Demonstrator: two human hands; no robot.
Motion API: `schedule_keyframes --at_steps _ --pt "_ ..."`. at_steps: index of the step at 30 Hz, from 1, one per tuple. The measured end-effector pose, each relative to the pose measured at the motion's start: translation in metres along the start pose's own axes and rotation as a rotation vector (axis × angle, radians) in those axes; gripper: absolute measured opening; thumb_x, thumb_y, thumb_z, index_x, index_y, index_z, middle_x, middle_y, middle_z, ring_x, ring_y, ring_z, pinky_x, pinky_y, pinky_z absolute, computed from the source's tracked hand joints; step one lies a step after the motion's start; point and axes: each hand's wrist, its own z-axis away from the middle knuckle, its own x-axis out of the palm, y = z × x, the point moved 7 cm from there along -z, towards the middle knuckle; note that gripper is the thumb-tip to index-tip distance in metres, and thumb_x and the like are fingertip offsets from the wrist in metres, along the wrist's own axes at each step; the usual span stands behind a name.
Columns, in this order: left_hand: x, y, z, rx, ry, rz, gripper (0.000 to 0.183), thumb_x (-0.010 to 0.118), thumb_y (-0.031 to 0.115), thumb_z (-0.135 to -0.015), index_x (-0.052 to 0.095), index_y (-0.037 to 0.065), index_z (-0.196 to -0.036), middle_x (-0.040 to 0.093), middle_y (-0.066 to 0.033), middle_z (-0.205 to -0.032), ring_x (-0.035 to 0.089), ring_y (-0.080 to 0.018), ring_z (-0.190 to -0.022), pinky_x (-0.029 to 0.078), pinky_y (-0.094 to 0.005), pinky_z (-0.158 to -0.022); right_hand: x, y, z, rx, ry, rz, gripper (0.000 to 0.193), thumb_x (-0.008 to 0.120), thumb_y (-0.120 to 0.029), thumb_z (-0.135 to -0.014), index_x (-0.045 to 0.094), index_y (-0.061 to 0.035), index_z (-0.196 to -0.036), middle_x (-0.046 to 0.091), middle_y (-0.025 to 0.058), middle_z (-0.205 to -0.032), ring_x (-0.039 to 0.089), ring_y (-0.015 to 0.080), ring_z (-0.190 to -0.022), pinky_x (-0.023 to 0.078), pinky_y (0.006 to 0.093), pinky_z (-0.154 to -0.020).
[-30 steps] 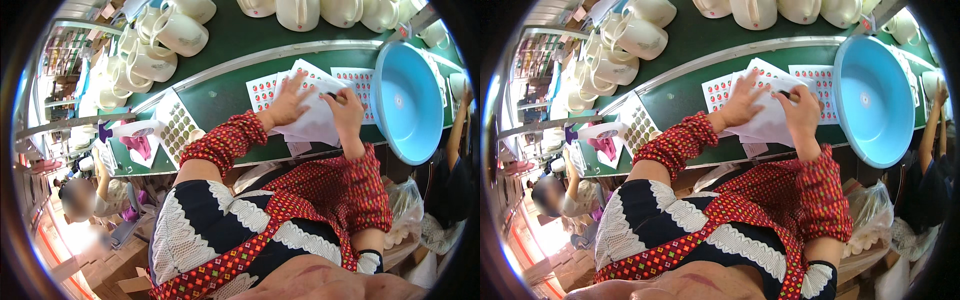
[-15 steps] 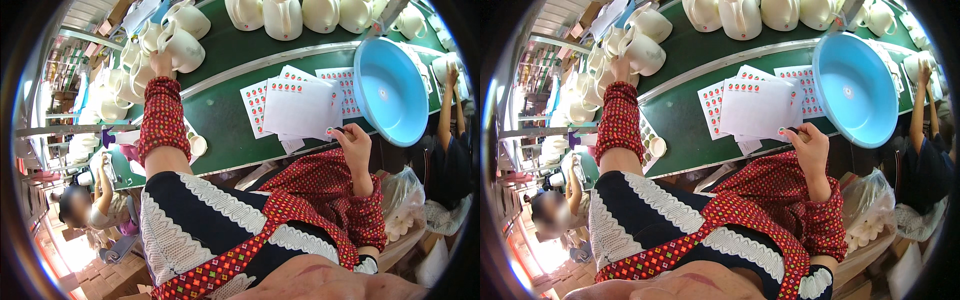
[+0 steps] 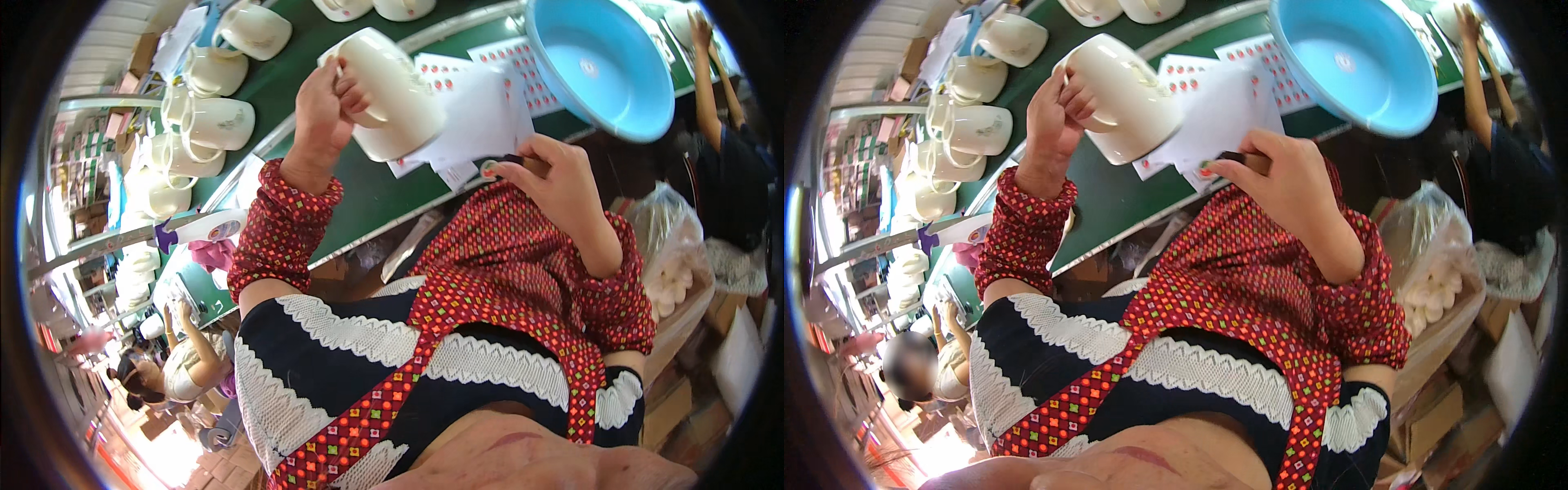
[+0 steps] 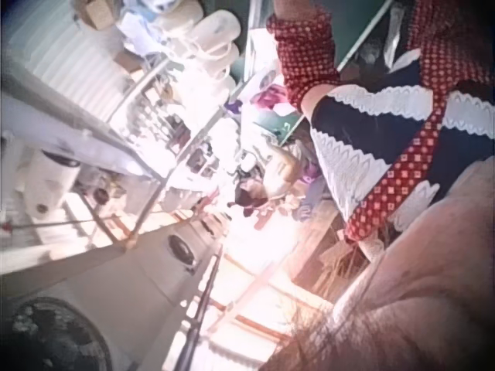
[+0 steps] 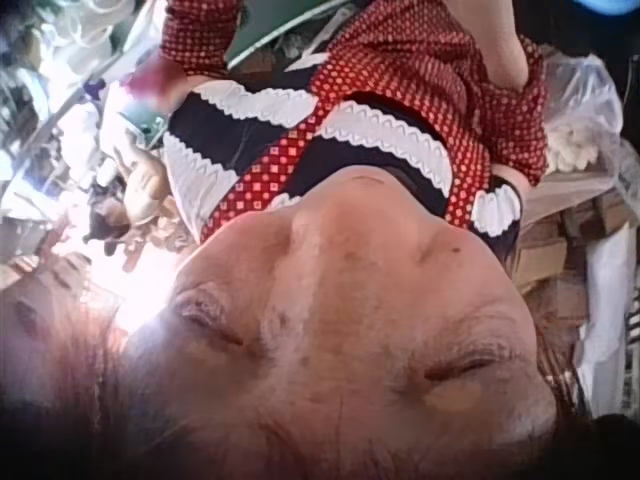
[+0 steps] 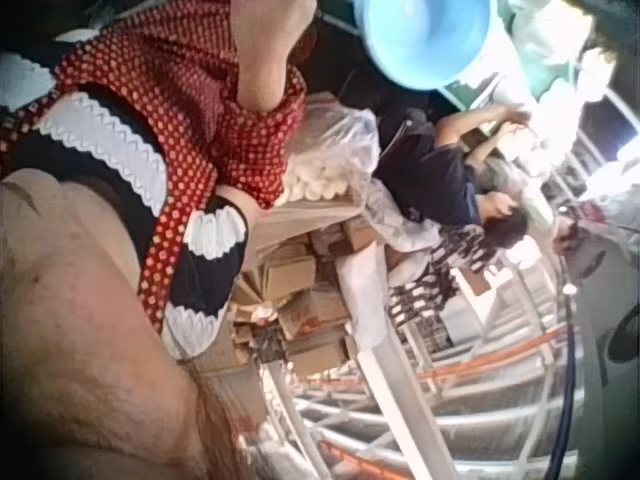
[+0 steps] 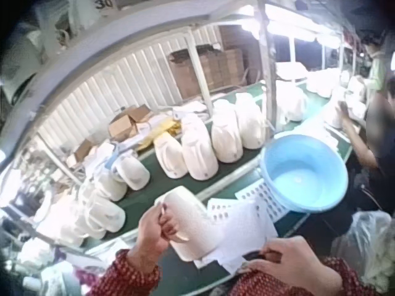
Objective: The person repeatedly picks up white plastic pitchers, inserts a small white cap into the spout, and places the assembled pitcher on the table. The person also handles sheets of stickers, peeling and applying them to the pitchers. The work occurs at a green table with stacks of pitchers and sticker sheets nearby.
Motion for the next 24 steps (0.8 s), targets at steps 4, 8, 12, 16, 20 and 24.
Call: schedule_keyframes --at_steps 4,8,12,16,20,24 --pt "0.083 -0.077 0.017 -0.358 -0.157 0.244 0.023 0.038 0.022 -0.121 0.049 0.005 -0.109 0.035 0.0061 -0.075 0.032 -0.0085 -0.061 0.032 -0.0266 -0.059 0.009 0.005 0.010 0.043 -0.096 0.123 0.046 0.088 -0.042 -0.087 0.071 -0.0001 -0.081 0.061 0.0123 -0.062 0.059 0.0317 -0.055 0.047 0.0400 -0.056" --pt "0.132 -0.128 0.024 -0.489 -0.129 0.199 0.018 0.042 0.020 -0.118 0.048 0.005 -0.112 0.038 0.0044 -0.077 0.034 -0.0090 -0.063 0.033 -0.0273 -0.060 0.009 0.027 0.025 0.165 -0.154 0.184 0.047 0.086 -0.047 -0.087 0.074 -0.0019 -0.081 0.066 0.0122 -0.065 0.067 0.0320 -0.061 0.052 0.0413 -0.060" --pt "0.138 -0.146 0.014 -0.467 -0.142 0.211 0.013 0.044 0.017 -0.116 0.048 0.005 -0.112 0.038 0.0027 -0.077 0.035 -0.0105 -0.064 0.033 -0.0295 -0.060 0.012 0.040 0.039 0.248 -0.194 0.224 0.048 0.085 -0.049 -0.088 0.074 -0.0029 -0.080 0.068 0.0123 -0.067 0.069 0.0329 -0.063 0.054 0.0428 -0.061" --pt "0.125 -0.156 0.008 -0.482 -0.160 0.163 0.016 0.042 0.019 -0.118 0.048 0.004 -0.118 0.038 0.0040 -0.078 0.034 -0.0088 -0.065 0.033 -0.0273 -0.060 0.013 0.040 0.038 0.251 -0.177 0.246 0.051 0.084 -0.052 -0.088 0.074 -0.0032 -0.080 0.068 0.0127 -0.067 0.071 0.0336 -0.066 0.055 0.0439 -0.063" --pt "0.122 -0.169 0.011 -0.523 -0.187 0.252 0.058 0.054 0.024 -0.114 0.019 0.011 -0.157 0.065 -0.0074 -0.104 0.061 -0.0172 -0.081 0.051 -0.0311 -0.076 0.015 0.037 0.036 0.235 -0.189 0.295 0.053 0.083 -0.056 -0.087 0.074 -0.0043 -0.080 0.069 0.0132 -0.068 0.073 0.0339 -0.068 0.057 0.0436 -0.064" --pt "0.124 -0.163 0.009 -0.473 -0.152 0.234 0.014 0.044 0.017 -0.117 0.047 0.003 -0.118 0.039 0.0033 -0.080 0.034 -0.0094 -0.066 0.033 -0.0278 -0.061 0.017 0.036 0.037 0.213 -0.148 0.430 0.058 0.083 -0.063 -0.084 0.075 -0.0056 -0.078 0.072 0.0117 -0.070 0.075 0.0325 -0.069 0.058 0.0427 -0.064"
